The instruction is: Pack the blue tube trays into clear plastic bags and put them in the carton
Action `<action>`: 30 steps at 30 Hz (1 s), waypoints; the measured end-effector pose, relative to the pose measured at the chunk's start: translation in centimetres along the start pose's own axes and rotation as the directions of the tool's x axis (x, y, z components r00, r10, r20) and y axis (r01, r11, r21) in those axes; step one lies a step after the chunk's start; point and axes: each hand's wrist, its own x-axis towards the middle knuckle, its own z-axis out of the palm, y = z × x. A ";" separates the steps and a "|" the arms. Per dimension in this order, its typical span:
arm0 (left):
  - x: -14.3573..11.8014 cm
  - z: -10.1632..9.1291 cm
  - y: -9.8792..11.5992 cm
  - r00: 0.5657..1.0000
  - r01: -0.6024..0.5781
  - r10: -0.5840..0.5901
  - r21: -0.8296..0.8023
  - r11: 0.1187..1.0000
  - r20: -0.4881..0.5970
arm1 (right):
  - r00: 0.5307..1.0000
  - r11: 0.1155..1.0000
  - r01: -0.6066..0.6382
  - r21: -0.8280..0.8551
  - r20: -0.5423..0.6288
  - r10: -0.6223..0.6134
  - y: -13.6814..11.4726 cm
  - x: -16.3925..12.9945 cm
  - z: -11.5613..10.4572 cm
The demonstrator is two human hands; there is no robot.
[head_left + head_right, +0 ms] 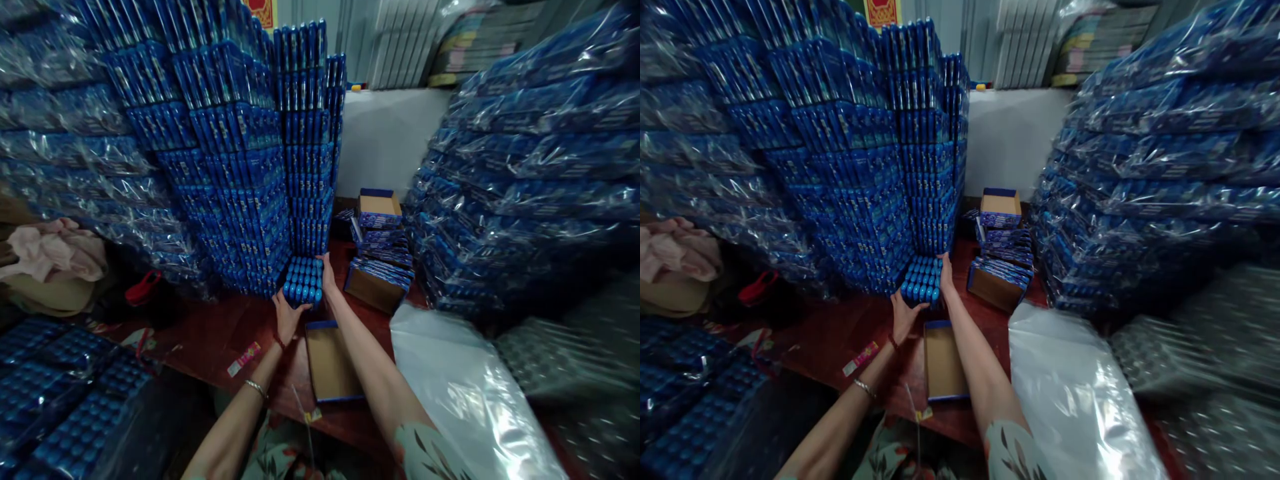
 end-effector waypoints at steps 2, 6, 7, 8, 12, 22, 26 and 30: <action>-1.0 -0.2 0.9 1.000 -0.009 0.009 -0.003 1.000 -0.003 | 0.999 0.998 -0.024 0.050 -0.025 0.025 -0.8 -0.9 -0.3; -4.6 -1.4 3.1 1.000 0.008 -0.008 -0.001 1.000 0.029 | 0.997 0.992 -0.051 0.115 -0.052 0.057 -3.0 -4.4 -2.2; -5.8 -1.7 3.5 0.997 0.003 -0.002 -0.011 1.000 0.077 | 0.996 0.991 -0.056 0.122 -0.061 0.064 -3.5 -5.8 -3.0; -7.2 -2.0 3.8 0.991 -0.003 0.006 -0.022 1.000 0.137 | 0.995 0.990 -0.067 0.121 -0.071 0.075 -3.8 -7.4 -3.9; -12.9 -2.8 3.9 0.948 -0.020 0.015 0.011 1.000 0.317 | 0.977 0.976 -0.196 0.091 -0.064 0.202 -3.4 -13.8 -7.6; -16.2 -3.3 2.4 0.958 -0.171 -0.033 0.662 0.730 0.284 | 0.972 0.973 -0.229 0.034 0.064 0.227 0.0 -16.2 -8.1; -16.7 -3.6 0.5 0.951 -0.191 0.007 0.570 0.799 0.309 | 0.980 0.980 -0.197 0.007 0.032 0.197 0.8 -16.4 -7.6; -16.3 -4.9 0.4 0.883 -0.187 0.005 0.343 0.921 0.470 | 0.993 0.980 -0.113 0.167 -0.001 0.115 -1.4 -16.1 -8.5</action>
